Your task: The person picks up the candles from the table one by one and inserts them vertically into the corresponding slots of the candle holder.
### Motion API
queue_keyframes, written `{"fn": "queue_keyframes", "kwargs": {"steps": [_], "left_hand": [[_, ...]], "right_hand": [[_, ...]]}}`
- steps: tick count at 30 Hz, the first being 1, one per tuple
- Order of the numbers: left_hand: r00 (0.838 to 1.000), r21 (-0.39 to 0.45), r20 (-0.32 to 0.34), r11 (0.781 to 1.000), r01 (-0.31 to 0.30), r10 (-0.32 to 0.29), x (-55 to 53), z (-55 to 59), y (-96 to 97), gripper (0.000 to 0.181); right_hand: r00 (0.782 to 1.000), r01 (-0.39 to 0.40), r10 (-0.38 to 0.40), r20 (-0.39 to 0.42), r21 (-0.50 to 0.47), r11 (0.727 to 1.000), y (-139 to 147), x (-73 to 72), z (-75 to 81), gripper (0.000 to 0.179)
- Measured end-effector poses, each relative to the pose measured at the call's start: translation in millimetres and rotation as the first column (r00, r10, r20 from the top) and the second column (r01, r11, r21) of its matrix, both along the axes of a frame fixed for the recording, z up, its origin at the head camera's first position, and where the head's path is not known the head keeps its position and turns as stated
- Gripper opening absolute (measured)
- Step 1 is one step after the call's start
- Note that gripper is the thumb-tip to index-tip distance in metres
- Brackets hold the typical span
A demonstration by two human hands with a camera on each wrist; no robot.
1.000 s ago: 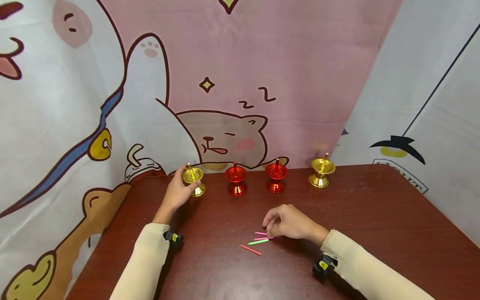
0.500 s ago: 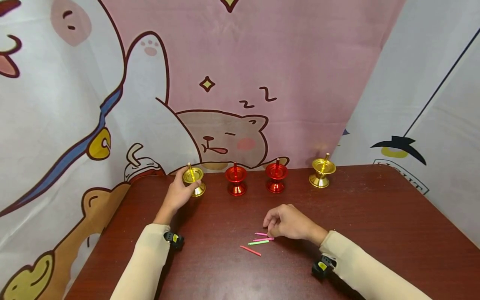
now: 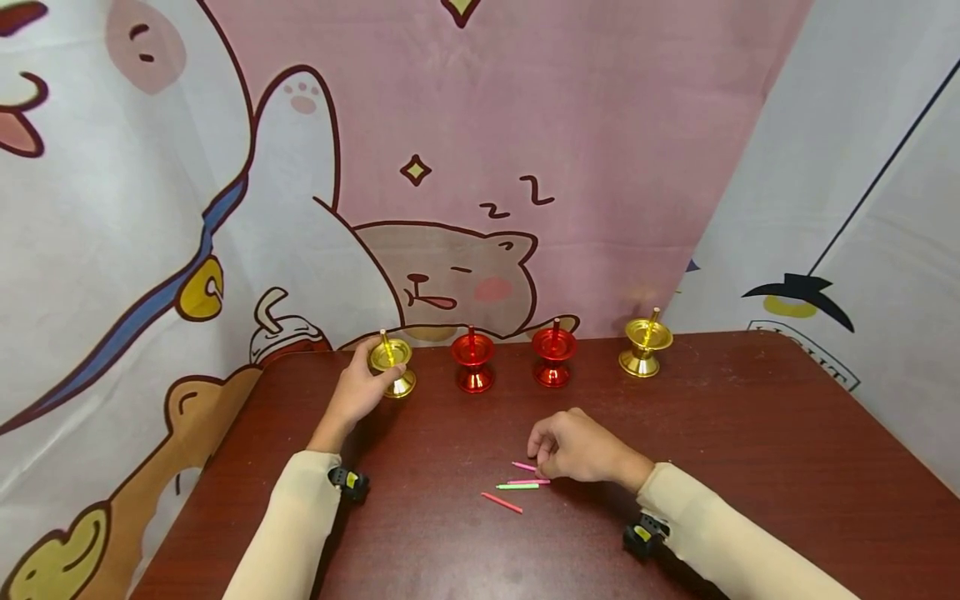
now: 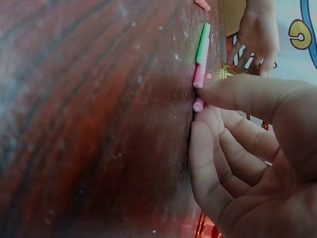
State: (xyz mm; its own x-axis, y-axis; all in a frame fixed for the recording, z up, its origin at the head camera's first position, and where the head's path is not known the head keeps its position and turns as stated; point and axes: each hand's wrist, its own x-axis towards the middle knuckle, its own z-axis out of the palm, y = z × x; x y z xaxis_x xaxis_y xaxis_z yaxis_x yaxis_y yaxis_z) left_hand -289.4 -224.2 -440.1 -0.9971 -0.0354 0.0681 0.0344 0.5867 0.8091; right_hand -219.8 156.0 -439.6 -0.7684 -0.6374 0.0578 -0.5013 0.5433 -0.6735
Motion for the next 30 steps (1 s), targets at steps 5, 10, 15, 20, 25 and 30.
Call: {"fn": "queue_keyframes", "kwargs": {"steps": [5, 10, 15, 20, 25, 30], "left_hand": [[1.000, 0.005, -0.001, 1.000, 0.008, -0.008, 2.3, -0.3, 0.7, 0.078], [1.000, 0.005, 0.007, 1.000, 0.015, -0.015, 4.0, -0.5, 1.5, 0.078], [1.000, 0.003, 0.007, 1.000, 0.015, -0.015, 5.2, -1.9, 1.2, 0.077], [1.000, 0.001, 0.001, 1.000, 0.021, -0.021, 6.0, -2.0, 2.0, 0.077], [0.999, 0.007, 0.017, 0.999, 0.040, -0.040, 6.3, -0.6, 4.3, 0.077], [0.998, 0.020, 0.037, 0.998, 0.057, -0.058, 7.8, 2.0, 4.5, 0.077]], "right_hand": [[1.000, -0.010, 0.010, -0.001, 0.024, 1.000, -3.0, -1.1, 1.7, 0.021], [0.999, -0.016, 0.018, -0.033, 0.066, 0.998, -5.2, -2.6, 2.0, 0.021], [0.999, -0.023, 0.025, -0.025, 0.073, 0.997, -6.4, -3.9, 1.3, 0.021], [0.999, -0.027, 0.028, -0.015, 0.052, 0.998, -6.3, -6.1, -1.0, 0.020], [1.000, -0.028, 0.029, -0.013, 0.048, 0.998, -7.5, -7.1, -1.7, 0.017], [0.998, -0.036, 0.038, -0.050, 0.038, 0.999, -13.5, -7.9, -1.6, 0.022]]}}
